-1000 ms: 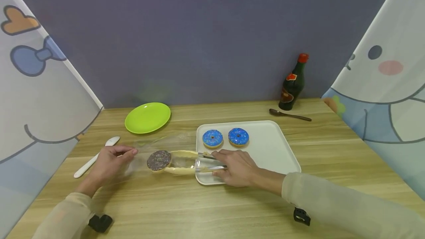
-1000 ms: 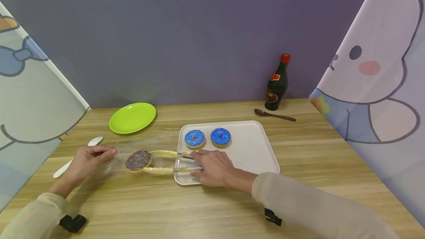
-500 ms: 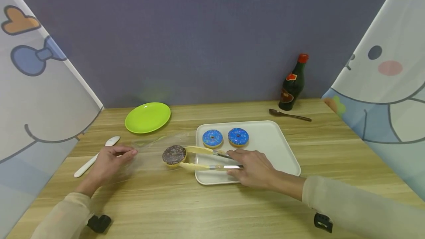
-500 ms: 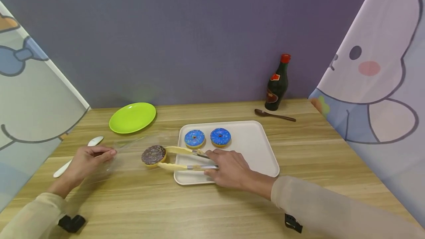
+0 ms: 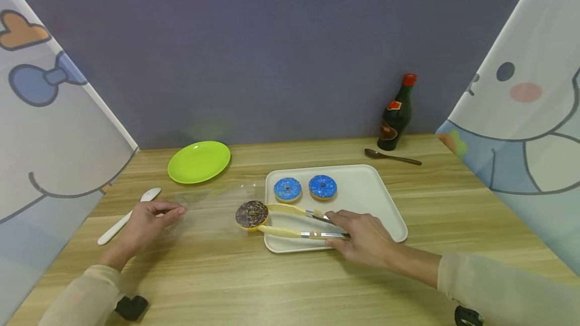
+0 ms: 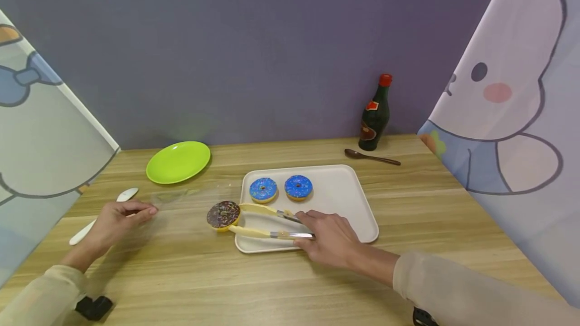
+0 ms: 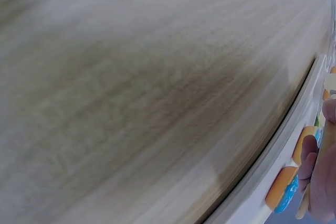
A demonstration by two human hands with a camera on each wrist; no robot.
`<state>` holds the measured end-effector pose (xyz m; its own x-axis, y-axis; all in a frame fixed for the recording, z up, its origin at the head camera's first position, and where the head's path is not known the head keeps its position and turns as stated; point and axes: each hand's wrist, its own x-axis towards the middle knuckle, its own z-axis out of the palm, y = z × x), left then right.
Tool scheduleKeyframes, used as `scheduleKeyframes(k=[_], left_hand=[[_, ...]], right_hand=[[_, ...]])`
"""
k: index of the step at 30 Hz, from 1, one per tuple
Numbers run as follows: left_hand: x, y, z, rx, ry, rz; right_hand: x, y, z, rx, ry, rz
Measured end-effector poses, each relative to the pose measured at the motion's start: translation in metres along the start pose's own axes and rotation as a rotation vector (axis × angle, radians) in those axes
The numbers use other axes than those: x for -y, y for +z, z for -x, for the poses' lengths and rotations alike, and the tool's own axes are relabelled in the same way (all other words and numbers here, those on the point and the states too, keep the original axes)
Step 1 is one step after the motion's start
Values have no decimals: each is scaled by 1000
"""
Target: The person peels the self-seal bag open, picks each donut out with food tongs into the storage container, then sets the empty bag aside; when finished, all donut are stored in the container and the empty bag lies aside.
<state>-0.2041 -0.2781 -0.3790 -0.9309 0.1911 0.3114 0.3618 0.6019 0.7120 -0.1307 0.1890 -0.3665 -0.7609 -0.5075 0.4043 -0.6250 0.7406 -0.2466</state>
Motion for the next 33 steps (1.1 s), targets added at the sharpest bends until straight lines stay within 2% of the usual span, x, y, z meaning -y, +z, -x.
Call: scheduleKeyframes(k=[5, 12, 17, 33], left_hand=[[0, 0, 0, 15, -9, 4], [-1, 0, -1, -6, -3, -62], [-2, 0, -1, 1, -6, -79], [-3, -2, -2, 4, -9, -127]], right_hand=[[-3, -4, 9, -27, 5, 13], [-6, -12, 27, -80, -10, 24], [-8, -17, 43, -95, -12, 0], [-17, -42, 90, -148, 68, 54]])
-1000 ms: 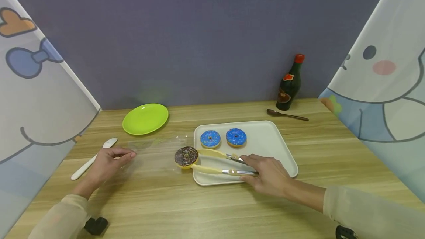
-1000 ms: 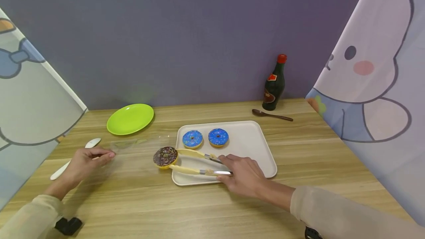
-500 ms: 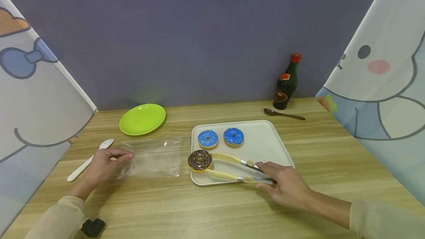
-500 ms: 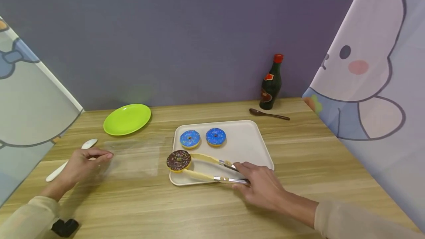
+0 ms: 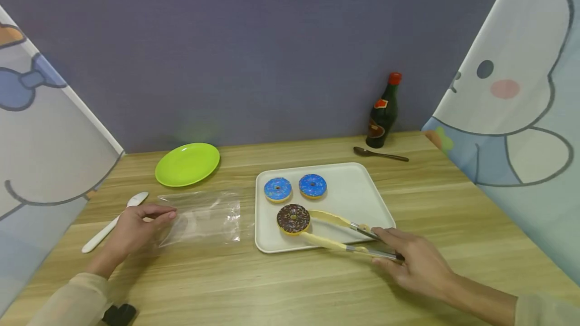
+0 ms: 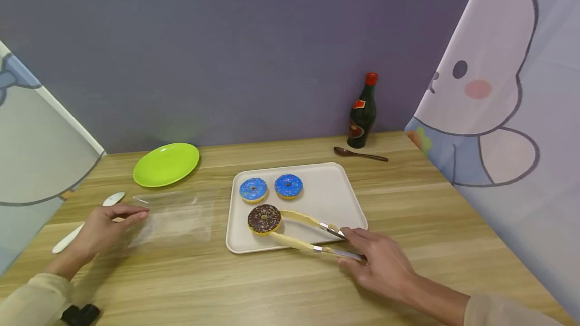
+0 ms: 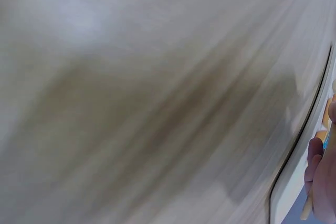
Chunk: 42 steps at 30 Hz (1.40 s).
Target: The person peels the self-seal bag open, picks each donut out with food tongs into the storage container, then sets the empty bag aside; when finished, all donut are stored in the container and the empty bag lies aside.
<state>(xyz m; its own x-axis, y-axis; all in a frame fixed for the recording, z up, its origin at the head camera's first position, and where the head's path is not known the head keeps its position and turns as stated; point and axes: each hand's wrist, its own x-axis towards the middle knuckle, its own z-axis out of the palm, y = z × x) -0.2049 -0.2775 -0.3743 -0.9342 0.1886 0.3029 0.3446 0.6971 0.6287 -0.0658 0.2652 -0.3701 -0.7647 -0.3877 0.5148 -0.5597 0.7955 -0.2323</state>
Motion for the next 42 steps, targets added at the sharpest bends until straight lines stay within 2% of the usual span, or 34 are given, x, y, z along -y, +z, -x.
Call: scheduleKeyframes(k=[6, 15, 21, 28, 42], left_hand=[[2, 0, 1, -21, 26, 14], [1, 2, -1, -39, 59, 43], [1, 1, 0, -50, 84, 30], [0, 2, 1, -44, 126, 66], [-2, 2, 3, -37, 132, 65]], right_hand=[[-6, -17, 18, -38, 53, 49], [-33, -38, 38, -100, 95, 135], [-51, -41, 39, -126, 115, 170], [-65, -40, 36, -98, 160, 222], [-73, -33, 27, -40, 210, 224]])
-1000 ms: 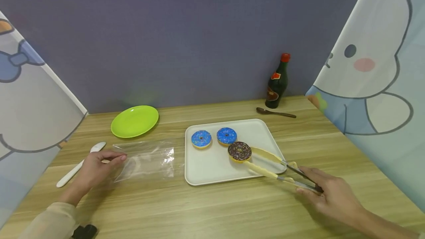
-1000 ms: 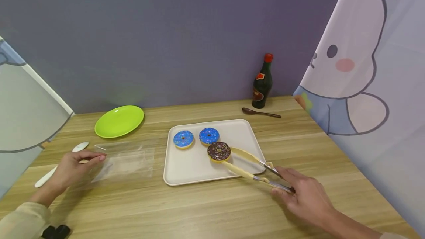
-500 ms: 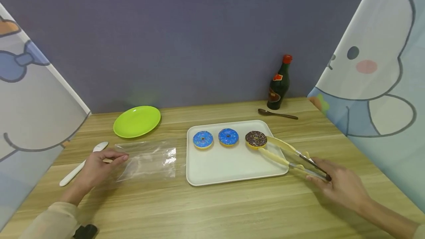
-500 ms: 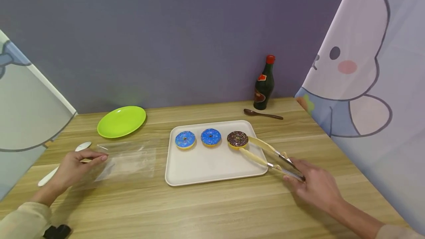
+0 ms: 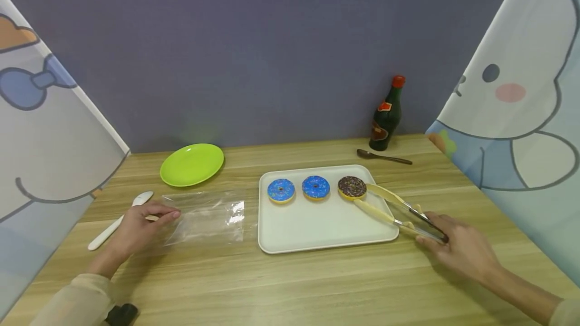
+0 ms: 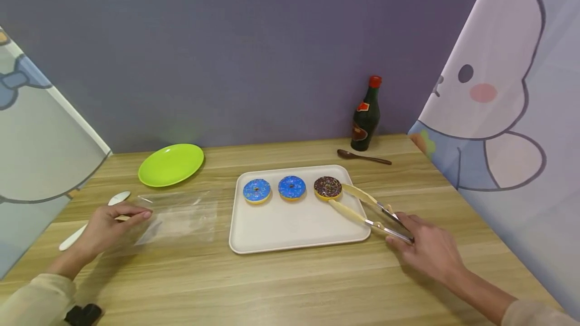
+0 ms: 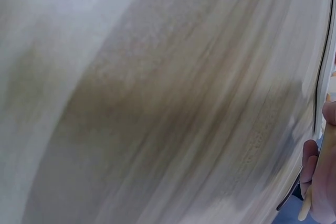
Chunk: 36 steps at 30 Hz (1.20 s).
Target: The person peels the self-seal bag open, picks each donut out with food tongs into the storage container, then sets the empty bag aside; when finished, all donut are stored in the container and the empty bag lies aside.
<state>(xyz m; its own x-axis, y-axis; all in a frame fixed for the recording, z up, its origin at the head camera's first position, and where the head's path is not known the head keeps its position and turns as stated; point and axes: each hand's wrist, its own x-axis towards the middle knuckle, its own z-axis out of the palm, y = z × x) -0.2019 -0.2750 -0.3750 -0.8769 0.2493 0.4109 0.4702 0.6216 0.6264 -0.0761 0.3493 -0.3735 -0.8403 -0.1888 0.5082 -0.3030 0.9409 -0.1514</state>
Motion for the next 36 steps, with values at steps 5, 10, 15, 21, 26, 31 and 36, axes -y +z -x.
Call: scheduleKeyframes(k=[5, 10, 15, 21, 26, 31, 36], left_hand=[[-3, 0, 0, 12, -19, -8], [-5, 0, 0, 19, -30, -10], [-5, -2, 0, 24, -42, -17], [-4, -1, 1, 30, -58, -7], [-5, -1, 1, 36, -56, 0], [-5, -1, 2, 32, -45, 2], [-5, -3, 3, 31, -46, -4]], right_hand=[[0, 1, 1, -8, 11, -14], [-1, -2, 4, -22, 63, -69], [-10, -7, 6, -3, 143, -115], [-20, -9, 8, 107, 321, -136], [-25, -8, 15, 143, 431, -130], [-27, -7, 19, 151, 455, -115], [-30, -6, 17, 176, 453, -109]])
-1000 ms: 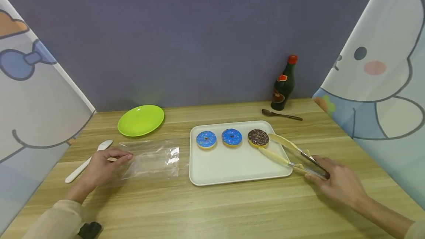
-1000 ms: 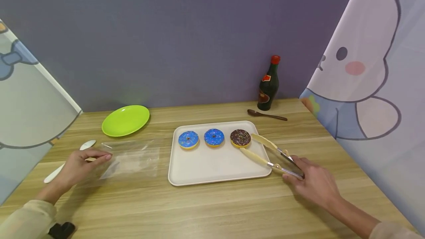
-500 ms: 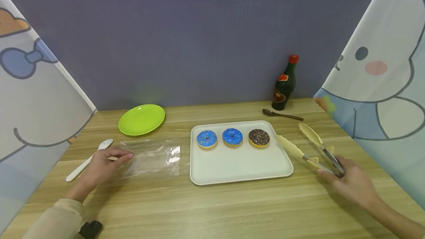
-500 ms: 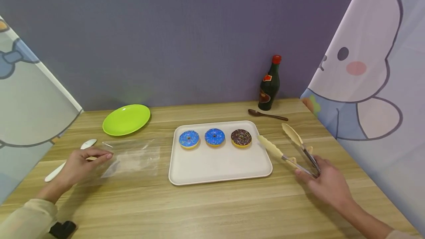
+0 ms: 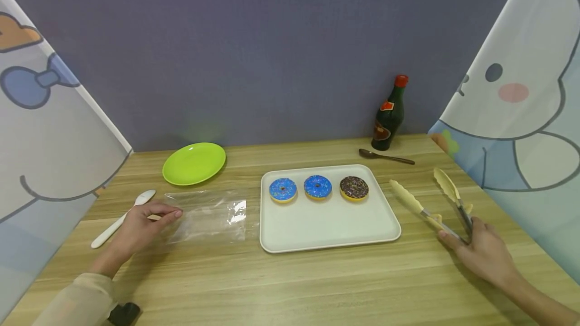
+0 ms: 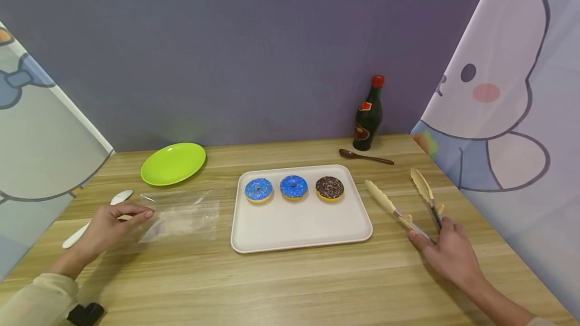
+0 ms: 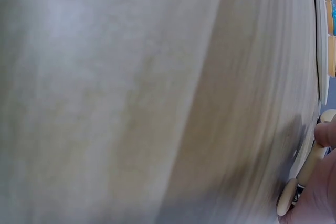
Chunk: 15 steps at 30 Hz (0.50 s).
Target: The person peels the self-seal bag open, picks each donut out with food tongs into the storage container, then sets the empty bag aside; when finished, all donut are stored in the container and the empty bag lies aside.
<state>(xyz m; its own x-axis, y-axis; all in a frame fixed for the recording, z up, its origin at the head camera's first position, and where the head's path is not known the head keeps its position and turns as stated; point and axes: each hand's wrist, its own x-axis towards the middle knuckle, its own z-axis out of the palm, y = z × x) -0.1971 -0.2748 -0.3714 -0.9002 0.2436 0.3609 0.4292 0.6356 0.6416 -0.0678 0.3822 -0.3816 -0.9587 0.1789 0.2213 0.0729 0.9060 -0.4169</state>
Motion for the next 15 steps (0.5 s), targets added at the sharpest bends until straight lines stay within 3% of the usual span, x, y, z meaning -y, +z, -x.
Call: scheduleKeyframes(k=[9, 15], left_hand=[[-2, 0, 0, 2, -30, -20], [-3, 4, -4, -21, 9, 12]], right_hand=[[-1, 6, -3, -32, -16, 17], [-2, 8, -2, -29, -20, 54]])
